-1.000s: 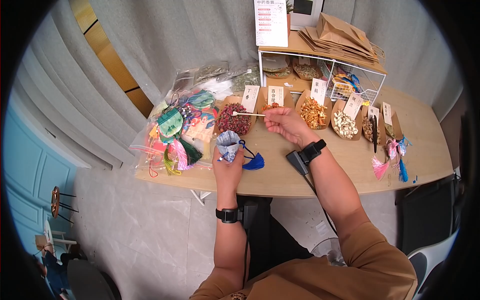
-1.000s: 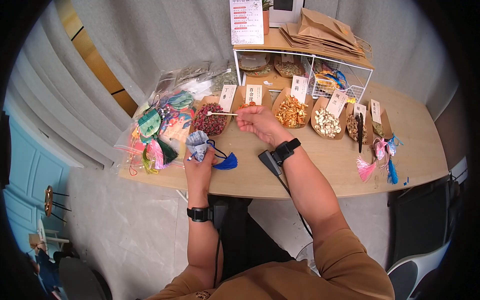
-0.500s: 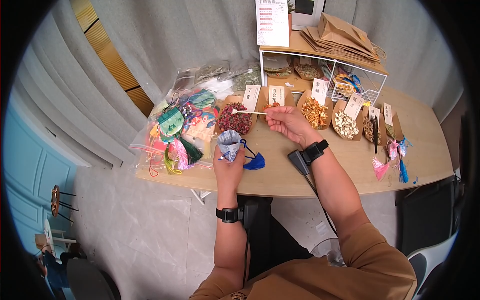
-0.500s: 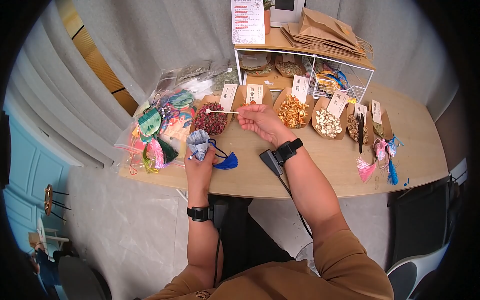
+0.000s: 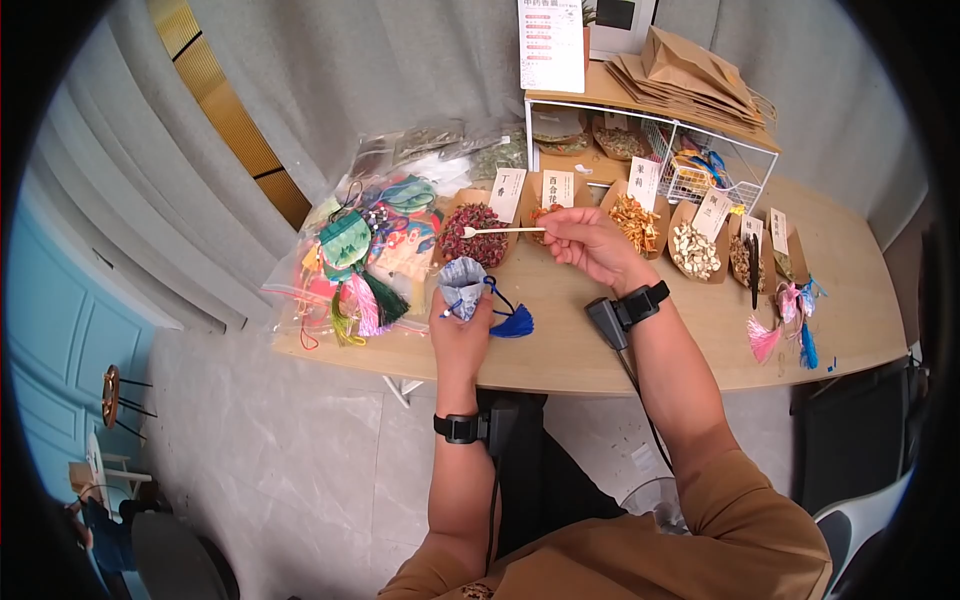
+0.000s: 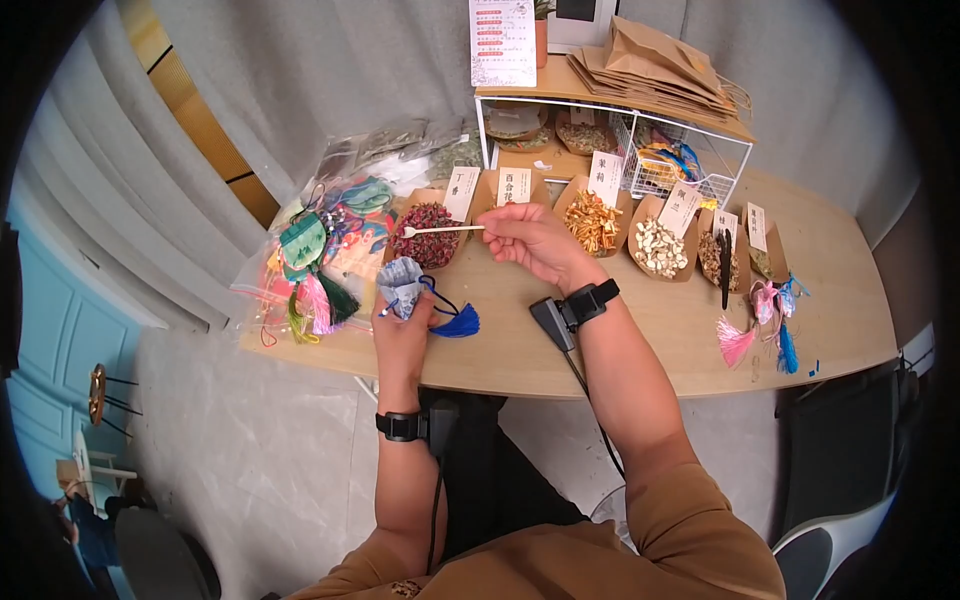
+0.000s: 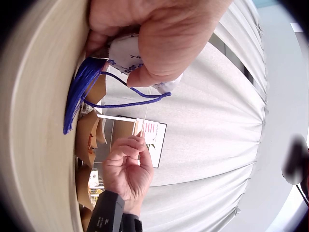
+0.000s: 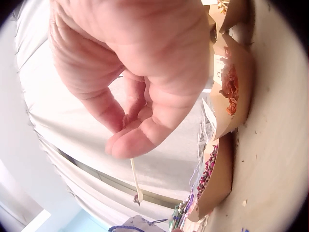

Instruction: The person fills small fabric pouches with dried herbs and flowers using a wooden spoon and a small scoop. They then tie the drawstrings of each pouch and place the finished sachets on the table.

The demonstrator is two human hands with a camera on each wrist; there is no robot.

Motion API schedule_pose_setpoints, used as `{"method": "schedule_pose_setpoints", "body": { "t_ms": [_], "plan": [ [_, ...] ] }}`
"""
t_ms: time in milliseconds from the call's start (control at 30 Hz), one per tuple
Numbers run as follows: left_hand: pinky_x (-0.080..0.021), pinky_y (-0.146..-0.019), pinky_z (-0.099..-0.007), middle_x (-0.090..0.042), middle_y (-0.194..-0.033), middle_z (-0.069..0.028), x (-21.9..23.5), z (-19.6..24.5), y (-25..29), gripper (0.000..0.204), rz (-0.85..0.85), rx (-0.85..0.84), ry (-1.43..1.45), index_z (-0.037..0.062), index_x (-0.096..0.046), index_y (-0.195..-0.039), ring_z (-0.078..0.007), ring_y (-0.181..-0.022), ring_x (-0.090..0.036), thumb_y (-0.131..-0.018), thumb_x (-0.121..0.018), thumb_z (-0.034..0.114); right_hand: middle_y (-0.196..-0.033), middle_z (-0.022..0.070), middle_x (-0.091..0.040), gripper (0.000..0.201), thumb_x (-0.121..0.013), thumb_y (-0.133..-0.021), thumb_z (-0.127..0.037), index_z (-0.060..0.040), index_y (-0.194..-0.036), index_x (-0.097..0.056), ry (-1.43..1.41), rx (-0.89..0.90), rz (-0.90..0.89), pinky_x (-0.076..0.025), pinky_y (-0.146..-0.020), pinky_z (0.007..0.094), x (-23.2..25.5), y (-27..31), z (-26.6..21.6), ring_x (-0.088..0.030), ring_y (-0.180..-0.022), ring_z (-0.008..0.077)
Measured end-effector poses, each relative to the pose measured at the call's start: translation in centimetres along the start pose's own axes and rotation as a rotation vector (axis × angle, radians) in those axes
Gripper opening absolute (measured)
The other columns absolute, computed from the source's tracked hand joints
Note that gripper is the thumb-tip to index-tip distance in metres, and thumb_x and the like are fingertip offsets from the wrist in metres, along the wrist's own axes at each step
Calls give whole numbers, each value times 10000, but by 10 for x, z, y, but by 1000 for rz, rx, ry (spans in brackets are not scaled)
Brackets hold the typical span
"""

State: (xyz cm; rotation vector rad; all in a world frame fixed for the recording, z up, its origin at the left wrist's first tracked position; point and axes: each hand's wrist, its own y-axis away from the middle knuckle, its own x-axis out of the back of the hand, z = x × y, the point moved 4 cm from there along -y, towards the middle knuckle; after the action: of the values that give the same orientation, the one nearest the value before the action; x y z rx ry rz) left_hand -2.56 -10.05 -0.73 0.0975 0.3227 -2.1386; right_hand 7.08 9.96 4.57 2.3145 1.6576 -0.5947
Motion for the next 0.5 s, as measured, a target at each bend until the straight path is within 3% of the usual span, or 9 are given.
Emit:
{"method": "schedule_pose_setpoints", "body": {
  "t_ms": [367,467,500],
  "plan": [
    [-437,-533,-210,-591,-823,-6,-3,6,1,278,18,3,10,17,-536,-1116,-57,-650,-531,-858,-634,-15,-791,92,-685,163,-623,-884,-7,42,-1032,-673,27,16,-155,-543,-568,228,-5,5,-1,-647,-637,129],
    [-440,-535,-211,-590,-812,-5,-1,3,1,270,17,3,-2,19,-537,-1109,-58,-650,-533,-859,-636,-11,-813,60,-679,166,-634,-888,-31,35,-1035,-673,-23,34,-121,-529,-576,221,-1,3,0,-638,-674,113],
    [-442,-535,-212,-590,-808,-4,-1,4,1,269,22,4,8,18,-537,-1107,-59,-650,-534,-859,-637,-9,-816,58,-679,166,-633,-888,-33,36,-1034,-673,-2,54,-24,-528,-577,217,4,1,0,-636,-671,111]
  ]
}}
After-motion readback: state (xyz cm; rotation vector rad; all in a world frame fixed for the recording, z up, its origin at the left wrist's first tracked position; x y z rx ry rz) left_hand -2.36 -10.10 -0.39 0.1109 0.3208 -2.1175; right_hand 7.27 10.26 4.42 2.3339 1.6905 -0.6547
